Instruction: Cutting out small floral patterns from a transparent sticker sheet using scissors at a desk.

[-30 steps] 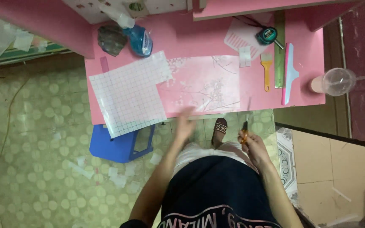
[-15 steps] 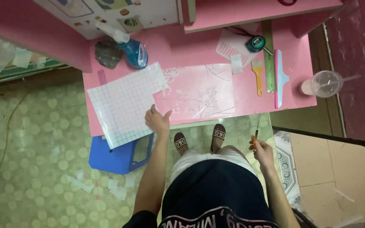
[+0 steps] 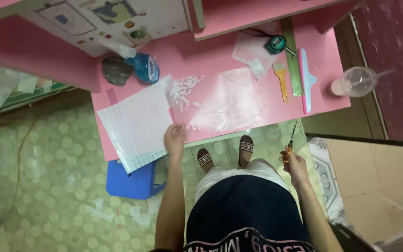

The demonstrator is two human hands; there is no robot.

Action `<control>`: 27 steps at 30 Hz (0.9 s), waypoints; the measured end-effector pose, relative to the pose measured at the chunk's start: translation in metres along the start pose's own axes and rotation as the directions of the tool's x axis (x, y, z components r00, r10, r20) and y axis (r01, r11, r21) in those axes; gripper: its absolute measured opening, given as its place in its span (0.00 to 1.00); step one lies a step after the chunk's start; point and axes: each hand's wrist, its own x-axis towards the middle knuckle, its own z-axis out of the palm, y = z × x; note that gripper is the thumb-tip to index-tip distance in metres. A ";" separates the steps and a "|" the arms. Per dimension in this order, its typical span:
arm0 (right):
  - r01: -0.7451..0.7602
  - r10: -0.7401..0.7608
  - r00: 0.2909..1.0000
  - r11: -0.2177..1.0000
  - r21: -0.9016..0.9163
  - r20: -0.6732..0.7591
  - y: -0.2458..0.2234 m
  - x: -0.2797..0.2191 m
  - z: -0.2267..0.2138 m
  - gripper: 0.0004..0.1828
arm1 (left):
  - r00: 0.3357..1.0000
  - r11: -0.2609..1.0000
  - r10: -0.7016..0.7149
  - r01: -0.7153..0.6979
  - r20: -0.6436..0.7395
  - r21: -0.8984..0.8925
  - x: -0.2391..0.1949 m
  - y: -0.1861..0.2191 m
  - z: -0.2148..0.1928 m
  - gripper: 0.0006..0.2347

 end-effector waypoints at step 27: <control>-0.066 0.063 0.997 0.992 0.105 0.033 -0.004 -0.002 0.014 0.26 | 0.983 0.695 -0.170 0.174 0.075 -0.698 -0.014 -0.070 0.037 0.10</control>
